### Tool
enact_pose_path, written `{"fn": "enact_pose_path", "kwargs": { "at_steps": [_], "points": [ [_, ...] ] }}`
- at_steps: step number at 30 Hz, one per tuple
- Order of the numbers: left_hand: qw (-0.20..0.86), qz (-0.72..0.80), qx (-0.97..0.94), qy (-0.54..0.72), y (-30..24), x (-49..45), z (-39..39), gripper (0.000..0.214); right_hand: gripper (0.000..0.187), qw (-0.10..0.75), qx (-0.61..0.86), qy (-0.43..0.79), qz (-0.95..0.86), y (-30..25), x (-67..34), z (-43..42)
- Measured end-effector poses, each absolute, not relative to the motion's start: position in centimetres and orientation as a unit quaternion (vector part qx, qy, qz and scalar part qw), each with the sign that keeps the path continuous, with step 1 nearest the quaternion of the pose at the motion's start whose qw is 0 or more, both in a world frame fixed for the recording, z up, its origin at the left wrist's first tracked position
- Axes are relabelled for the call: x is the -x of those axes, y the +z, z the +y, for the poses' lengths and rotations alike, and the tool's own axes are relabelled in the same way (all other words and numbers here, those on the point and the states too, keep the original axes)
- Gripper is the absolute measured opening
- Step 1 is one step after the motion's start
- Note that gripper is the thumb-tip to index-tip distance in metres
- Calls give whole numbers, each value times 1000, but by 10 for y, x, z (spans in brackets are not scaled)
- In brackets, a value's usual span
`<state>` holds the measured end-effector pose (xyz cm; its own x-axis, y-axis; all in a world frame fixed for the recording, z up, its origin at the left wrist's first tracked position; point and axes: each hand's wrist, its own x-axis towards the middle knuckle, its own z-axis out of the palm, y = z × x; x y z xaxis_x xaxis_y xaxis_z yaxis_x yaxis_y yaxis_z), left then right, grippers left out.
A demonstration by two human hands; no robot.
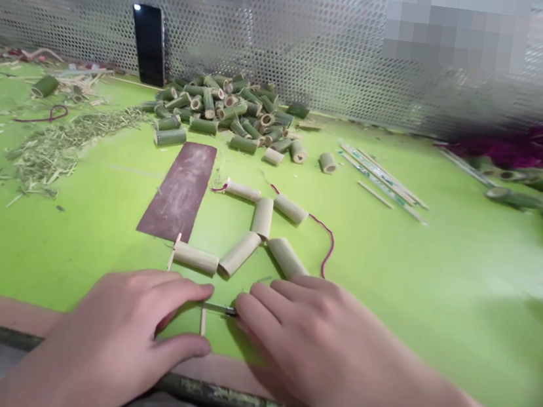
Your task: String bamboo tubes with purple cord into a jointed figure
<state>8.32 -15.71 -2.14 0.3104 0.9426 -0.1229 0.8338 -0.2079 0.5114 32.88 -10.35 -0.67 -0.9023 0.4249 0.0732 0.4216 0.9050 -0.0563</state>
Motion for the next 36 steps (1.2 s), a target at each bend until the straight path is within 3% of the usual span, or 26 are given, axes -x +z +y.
{"fn": "enact_pose_path", "kwargs": {
  "at_steps": [23,36],
  "points": [
    [296,578,-752,116,-27,-86,-157,31,25,46,211,15,-976,-4,-316,-106],
    [304,583,-745,114,-24,-85,-156,31,15,16,219,28,-975,0,-314,-107]
  ]
}}
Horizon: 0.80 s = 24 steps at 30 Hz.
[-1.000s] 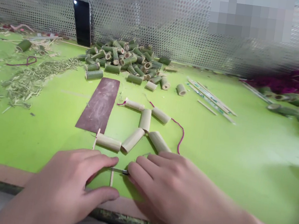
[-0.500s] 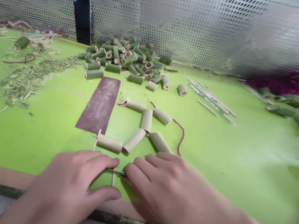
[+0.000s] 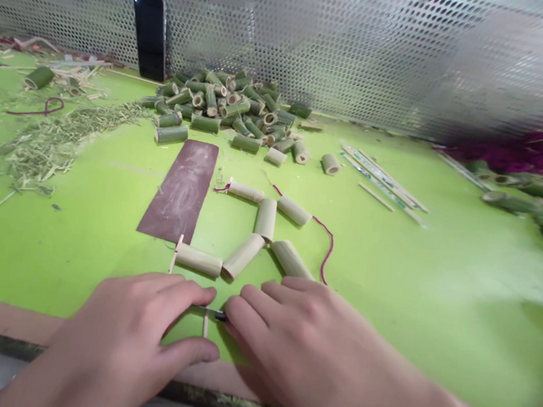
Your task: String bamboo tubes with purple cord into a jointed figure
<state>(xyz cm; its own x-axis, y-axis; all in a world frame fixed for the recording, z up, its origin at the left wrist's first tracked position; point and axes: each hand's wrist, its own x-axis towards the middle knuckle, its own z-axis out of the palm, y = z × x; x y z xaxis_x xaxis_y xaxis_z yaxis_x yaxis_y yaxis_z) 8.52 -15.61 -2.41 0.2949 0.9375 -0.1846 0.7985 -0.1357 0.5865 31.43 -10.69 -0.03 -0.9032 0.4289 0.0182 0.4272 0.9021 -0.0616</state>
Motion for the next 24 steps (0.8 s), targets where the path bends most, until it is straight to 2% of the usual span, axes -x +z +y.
{"fn": "enact_pose_path", "kwargs": {
  "at_steps": [5,15,24],
  "points": [
    [304,586,-742,114,-23,-86,-156,28,9,5,203,-8,-979,-2,-313,-107],
    [284,599,-739,122,-18,-90,-155,29,16,5,175,-99,-980,-6,-311,-108],
    [271,613,-732,120,-12,-95,-156,24,11,-10,166,-138,-976,-6,-308,-109]
  ]
}}
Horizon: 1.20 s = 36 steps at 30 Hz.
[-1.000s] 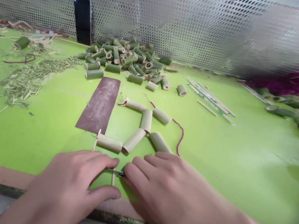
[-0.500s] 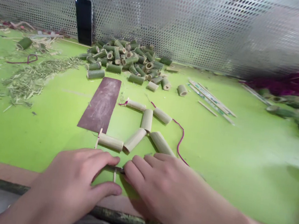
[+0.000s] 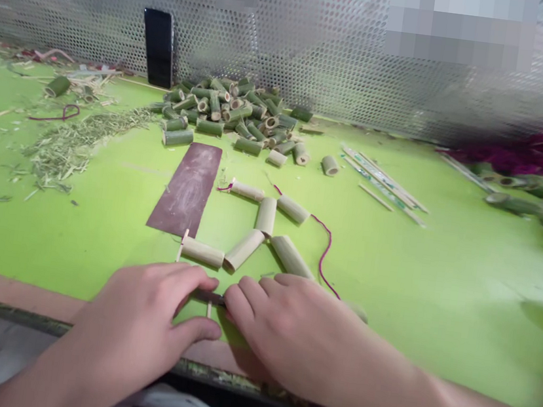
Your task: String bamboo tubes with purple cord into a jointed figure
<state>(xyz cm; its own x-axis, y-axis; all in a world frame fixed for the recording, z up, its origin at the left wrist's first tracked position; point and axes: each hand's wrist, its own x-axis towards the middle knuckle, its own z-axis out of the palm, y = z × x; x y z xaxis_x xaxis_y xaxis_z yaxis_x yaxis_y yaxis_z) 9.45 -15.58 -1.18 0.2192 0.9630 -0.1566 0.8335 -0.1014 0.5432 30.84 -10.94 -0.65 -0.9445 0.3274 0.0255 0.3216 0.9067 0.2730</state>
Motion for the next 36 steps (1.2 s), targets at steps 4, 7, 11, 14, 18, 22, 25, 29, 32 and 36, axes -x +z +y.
{"fn": "enact_pose_path", "kwargs": {
  "at_steps": [4,7,11,14,18,22,25,29,32,36],
  "points": [
    [272,615,-729,127,-9,-95,-156,23,9,31,-162,127,978,-5,-308,-108],
    [273,619,-726,123,-7,-95,-155,23,9,44,-155,109,981,-4,-307,-106],
    [276,625,-722,112,-3,-97,-154,24,9,51,-155,101,981,-3,-306,-104],
    [276,627,-721,105,-1,-98,-153,22,10,51,-152,98,982,-3,-306,-103],
    [271,619,-729,110,-1,-97,-153,19,10,43,-146,116,982,-6,-308,-105],
    [262,610,-739,110,-3,-96,-152,16,7,15,-157,141,977,-9,-308,-110],
    [265,610,-739,108,-3,-94,-150,12,7,-13,-169,141,976,-10,-307,-113],
    [279,610,-734,107,-1,-94,-148,4,7,-22,-177,123,976,-10,-302,-113],
    [276,613,-732,112,-1,-94,-149,4,7,-18,-178,111,978,-8,-300,-112],
    [266,612,-737,112,-2,-92,-150,13,5,-8,-176,106,979,-6,-301,-111]
  ]
}}
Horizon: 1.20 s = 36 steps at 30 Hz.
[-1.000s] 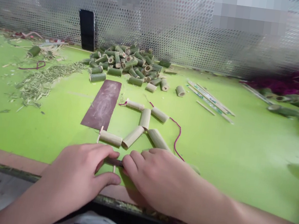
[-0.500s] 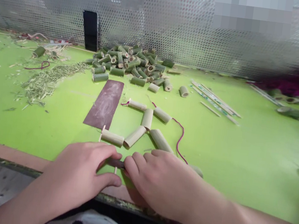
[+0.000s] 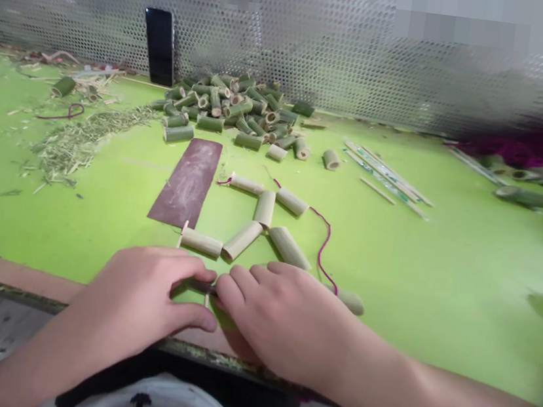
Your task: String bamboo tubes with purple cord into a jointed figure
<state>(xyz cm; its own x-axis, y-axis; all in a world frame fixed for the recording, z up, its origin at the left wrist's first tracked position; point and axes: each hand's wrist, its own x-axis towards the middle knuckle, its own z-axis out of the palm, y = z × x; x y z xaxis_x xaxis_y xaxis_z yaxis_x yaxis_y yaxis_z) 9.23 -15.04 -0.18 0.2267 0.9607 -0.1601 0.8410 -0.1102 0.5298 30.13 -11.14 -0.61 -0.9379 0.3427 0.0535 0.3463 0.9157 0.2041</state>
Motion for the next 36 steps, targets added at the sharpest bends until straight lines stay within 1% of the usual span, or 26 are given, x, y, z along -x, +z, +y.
{"fn": "enact_pose_path", "kwargs": {
  "at_steps": [7,13,16,19,23,26,31,36],
  "points": [
    [256,590,-759,105,-1,-92,-149,13,14,-18,174,-115,-978,-5,-305,-109],
    [254,587,-761,113,-3,-89,-149,17,13,-22,154,-106,-982,-5,-308,-106],
    [250,581,-767,113,-4,-88,-148,20,11,-9,162,-94,-982,-8,-309,-107],
    [256,581,-766,103,-6,-86,-145,28,10,32,179,-100,-978,-12,-312,-109],
    [266,590,-757,93,-7,-85,-142,33,16,72,181,-121,-973,-13,-315,-111],
    [268,586,-758,100,-7,-85,-143,32,17,73,181,-121,-973,-13,-314,-110],
    [268,579,-760,128,-10,-85,-146,29,14,62,182,-110,-975,-12,-311,-108],
    [269,575,-760,135,-11,-81,-148,32,13,57,183,-93,-977,-13,-310,-107]
  ]
}}
